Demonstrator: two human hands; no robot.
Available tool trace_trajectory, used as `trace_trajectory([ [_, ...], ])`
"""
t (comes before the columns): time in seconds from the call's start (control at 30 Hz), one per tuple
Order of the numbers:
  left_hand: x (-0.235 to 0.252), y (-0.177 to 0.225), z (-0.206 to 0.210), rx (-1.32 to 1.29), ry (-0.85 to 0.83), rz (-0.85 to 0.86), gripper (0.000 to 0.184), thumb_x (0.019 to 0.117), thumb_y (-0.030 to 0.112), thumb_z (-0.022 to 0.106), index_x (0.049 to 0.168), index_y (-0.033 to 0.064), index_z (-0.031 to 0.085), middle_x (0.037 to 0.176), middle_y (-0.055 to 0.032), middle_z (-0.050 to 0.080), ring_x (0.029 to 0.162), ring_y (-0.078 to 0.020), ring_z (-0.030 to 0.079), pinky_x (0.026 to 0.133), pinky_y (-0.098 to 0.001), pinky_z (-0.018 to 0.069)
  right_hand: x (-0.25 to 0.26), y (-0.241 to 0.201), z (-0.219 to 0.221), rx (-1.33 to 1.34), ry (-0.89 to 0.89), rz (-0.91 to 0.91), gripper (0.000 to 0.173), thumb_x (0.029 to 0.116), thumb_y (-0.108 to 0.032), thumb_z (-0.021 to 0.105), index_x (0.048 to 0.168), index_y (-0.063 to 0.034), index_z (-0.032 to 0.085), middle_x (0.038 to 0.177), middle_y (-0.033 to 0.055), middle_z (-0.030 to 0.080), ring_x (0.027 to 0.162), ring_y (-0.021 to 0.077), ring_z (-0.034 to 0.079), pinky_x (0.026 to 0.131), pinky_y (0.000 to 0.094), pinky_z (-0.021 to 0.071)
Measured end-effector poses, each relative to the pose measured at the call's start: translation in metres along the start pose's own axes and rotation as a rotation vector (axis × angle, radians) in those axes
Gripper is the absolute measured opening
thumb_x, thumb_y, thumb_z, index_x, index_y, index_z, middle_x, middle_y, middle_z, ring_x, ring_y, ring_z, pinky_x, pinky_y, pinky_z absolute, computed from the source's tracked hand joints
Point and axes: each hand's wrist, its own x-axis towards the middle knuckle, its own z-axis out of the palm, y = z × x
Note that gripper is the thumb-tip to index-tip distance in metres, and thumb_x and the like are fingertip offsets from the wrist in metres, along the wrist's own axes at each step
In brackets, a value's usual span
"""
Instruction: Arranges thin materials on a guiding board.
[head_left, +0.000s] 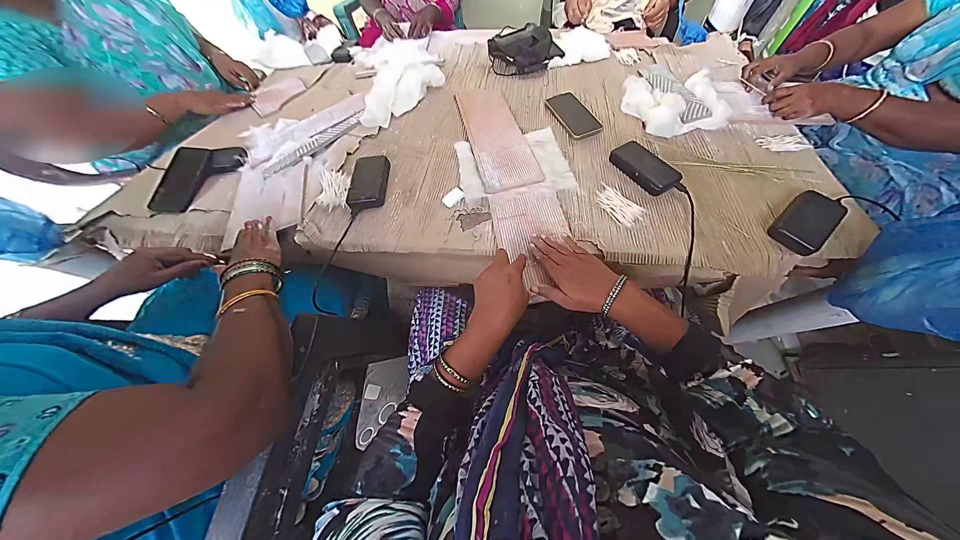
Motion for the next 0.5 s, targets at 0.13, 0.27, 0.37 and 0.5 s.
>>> trace_trajectory([
  [0.13,-0.021,-0.012,0.005,-0.092,0.048,0.15,0.038,0.1038,0.007,0.047,0.135,0.0105,0.069,0.122,-0.023,0.065,0.106,-0.0365,0.068,0.092,-0.0509,0.0544,-0.045,-0.008,-0.013,0.05,-0.11,0.013,0.081,0.1068,-0.059,0.024,0.159,0.0025,0.031,0.169,0.0188,0.025,0.158,0.03,0.02,0.127,0.0565,0.0053],
  [0.27,-0.036,-0.02,0.028,-0.21,0.275,0.287,0.033,0.0969,-0.002,0.051,0.119,0.0023,0.075,0.111,-0.0251,0.069,0.095,-0.0384,0.072,0.083,-0.0518,0.0586,-0.069,-0.004,-0.017,0.14,0.127,-0.067,0.062,0.1091,-0.04,0.026,0.134,0.0017,0.064,0.148,0.0162,0.058,0.143,0.0315,0.05,0.123,0.0649,0.018],
  [0.37,-0.029,-0.03,0.03,-0.232,0.465,0.291,0.032,0.0926,-0.006,0.054,0.114,0.0017,0.077,0.105,-0.024,0.07,0.089,-0.0375,0.073,0.077,-0.051,0.0608,-0.035,-0.002,-0.009,0.114,0.525,-0.119,0.052,0.1047,-0.035,0.04,0.125,0.0024,0.07,0.14,0.0169,0.065,0.133,0.0366,0.059,0.112,0.0712,0.0339],
  [0.5,-0.023,-0.036,0.018,-0.219,0.331,0.171,0.036,0.0991,0.0,0.05,0.125,0.0067,0.074,0.118,-0.0228,0.068,0.102,-0.0364,0.07,0.091,-0.0491,0.0573,0.002,-0.015,-0.018,0.078,0.026,0.08,0.075,0.1073,-0.051,0.04,0.159,0.002,0.03,0.171,0.0161,0.019,0.16,0.0294,0.014,0.127,0.0592,0.0044],
])
